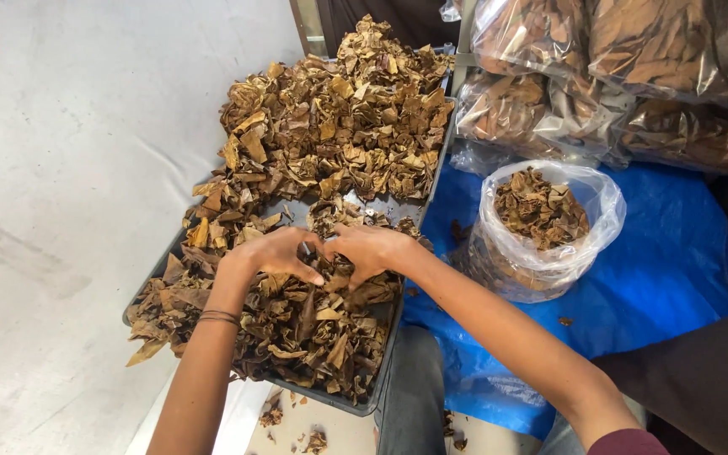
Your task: Stuffing dried leaves into plastic bags from a large pile on a tarp
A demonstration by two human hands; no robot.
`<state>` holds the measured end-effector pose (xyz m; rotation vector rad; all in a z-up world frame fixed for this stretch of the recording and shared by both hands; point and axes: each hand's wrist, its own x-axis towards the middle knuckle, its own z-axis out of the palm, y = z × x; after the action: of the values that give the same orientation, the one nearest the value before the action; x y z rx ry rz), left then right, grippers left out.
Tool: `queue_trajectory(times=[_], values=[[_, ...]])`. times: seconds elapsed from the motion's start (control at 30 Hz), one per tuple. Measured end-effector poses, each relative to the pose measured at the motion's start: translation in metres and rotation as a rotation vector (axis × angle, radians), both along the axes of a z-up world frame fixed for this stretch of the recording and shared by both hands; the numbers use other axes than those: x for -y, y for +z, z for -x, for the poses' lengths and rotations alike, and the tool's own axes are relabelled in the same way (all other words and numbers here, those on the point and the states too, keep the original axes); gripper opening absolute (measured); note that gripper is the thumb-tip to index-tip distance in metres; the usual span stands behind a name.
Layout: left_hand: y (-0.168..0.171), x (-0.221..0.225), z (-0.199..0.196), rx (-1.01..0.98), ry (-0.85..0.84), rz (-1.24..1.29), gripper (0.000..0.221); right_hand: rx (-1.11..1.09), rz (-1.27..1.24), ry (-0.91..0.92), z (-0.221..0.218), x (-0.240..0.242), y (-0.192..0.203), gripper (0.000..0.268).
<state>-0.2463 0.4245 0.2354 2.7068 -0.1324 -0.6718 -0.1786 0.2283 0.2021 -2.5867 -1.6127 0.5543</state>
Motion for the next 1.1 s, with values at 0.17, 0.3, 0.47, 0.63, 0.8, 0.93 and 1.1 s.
queue_trajectory(times=[0.17, 0.3, 0.47, 0.63, 0.8, 0.93, 1.1], values=[[-0.006, -0.001, -0.002, 0.062, 0.006, 0.010, 0.051, -0.012, -0.182, -0.014, -0.001, 0.000, -0.002, 0.043], [-0.006, -0.002, -0.005, 0.083, 0.002, 0.000, 0.044, -0.025, -0.273, 0.013, -0.004, 0.002, -0.002, 0.038], [-0.013, -0.011, -0.010, 0.148, 0.002, 0.130, 0.021, -0.136, -0.297, -0.084, 0.005, 0.011, 0.024, 0.033], [-0.006, -0.021, -0.004, 0.215, 0.002, 0.186, 0.017, -0.194, -0.385, -0.109, 0.006, 0.017, 0.043, 0.027], [0.006, -0.017, 0.005, 0.223, 0.087, 0.250, 0.025, -0.190, -0.492, -0.113, -0.005, 0.017, 0.038, 0.020], [0.019, -0.009, 0.014, 0.223, 0.180, 0.389, 0.042, -0.193, -0.561, -0.182, -0.025, 0.009, 0.022, 0.018], [0.024, -0.001, 0.022, 0.250, 0.241, 0.473, 0.055, -0.193, -0.603, -0.241, -0.023, 0.013, 0.035, 0.019]])
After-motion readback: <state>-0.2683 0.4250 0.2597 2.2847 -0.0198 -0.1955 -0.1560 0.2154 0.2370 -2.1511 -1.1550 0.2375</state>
